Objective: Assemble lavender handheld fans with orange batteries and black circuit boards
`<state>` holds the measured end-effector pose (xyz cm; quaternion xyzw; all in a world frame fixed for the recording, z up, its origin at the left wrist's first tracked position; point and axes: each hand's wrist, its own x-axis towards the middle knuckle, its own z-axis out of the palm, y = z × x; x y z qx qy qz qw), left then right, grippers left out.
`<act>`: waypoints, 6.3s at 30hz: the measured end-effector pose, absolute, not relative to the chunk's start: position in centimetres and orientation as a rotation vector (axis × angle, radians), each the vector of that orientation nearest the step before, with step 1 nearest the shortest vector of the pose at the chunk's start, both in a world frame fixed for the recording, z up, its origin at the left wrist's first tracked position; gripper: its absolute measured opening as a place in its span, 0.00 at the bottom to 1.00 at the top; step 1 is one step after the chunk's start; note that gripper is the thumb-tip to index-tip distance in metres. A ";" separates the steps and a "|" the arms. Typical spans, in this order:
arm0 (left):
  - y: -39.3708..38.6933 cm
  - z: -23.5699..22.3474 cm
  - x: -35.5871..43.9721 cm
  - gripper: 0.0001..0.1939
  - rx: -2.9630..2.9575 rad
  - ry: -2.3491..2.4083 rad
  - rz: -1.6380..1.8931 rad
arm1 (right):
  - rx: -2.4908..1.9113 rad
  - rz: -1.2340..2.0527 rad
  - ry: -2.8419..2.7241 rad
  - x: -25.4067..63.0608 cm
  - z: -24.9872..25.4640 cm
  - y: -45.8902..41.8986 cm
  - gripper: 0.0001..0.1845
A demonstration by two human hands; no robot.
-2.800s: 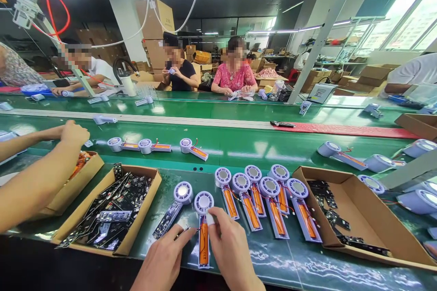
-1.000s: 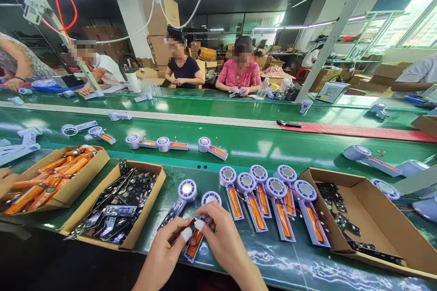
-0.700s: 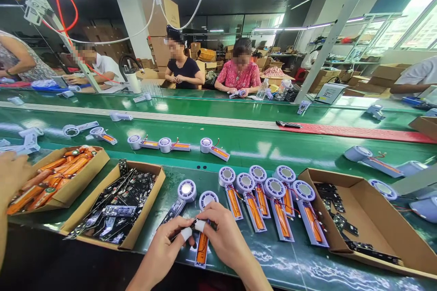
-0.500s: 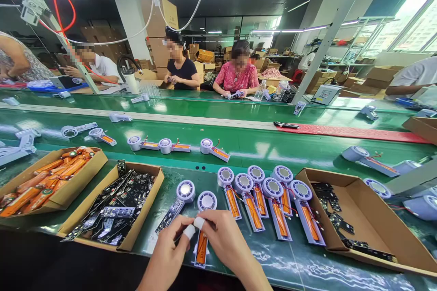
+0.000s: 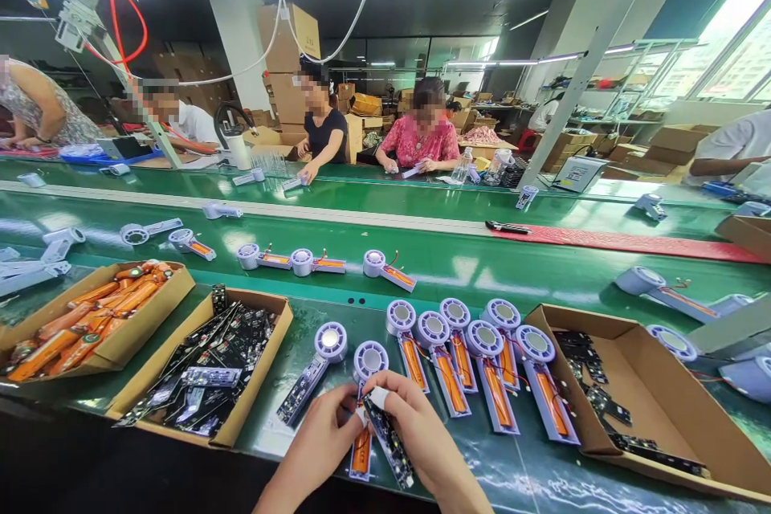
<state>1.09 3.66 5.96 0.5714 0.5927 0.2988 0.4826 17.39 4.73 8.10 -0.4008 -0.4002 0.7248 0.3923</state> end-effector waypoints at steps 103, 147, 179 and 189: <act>0.8 2.9 4.1 0.26 1.137 1.587 1.107 | -1.659 -0.111 -2.217 14.4 3.0 -0.8 0.54; 0.9 0.1 -4.5 0.25 2.574 1.859 1.018 | -1.473 0.034 -1.943 15.4 -3.0 0.6 0.26; 1.5 -1.8 -0.5 0.27 2.471 2.031 1.061 | -1.429 -0.051 -2.035 15.9 -3.9 2.0 0.28; 1.5 -1.9 0.2 0.27 2.325 2.045 1.143 | -1.428 -0.028 -1.991 15.8 -3.6 2.0 0.25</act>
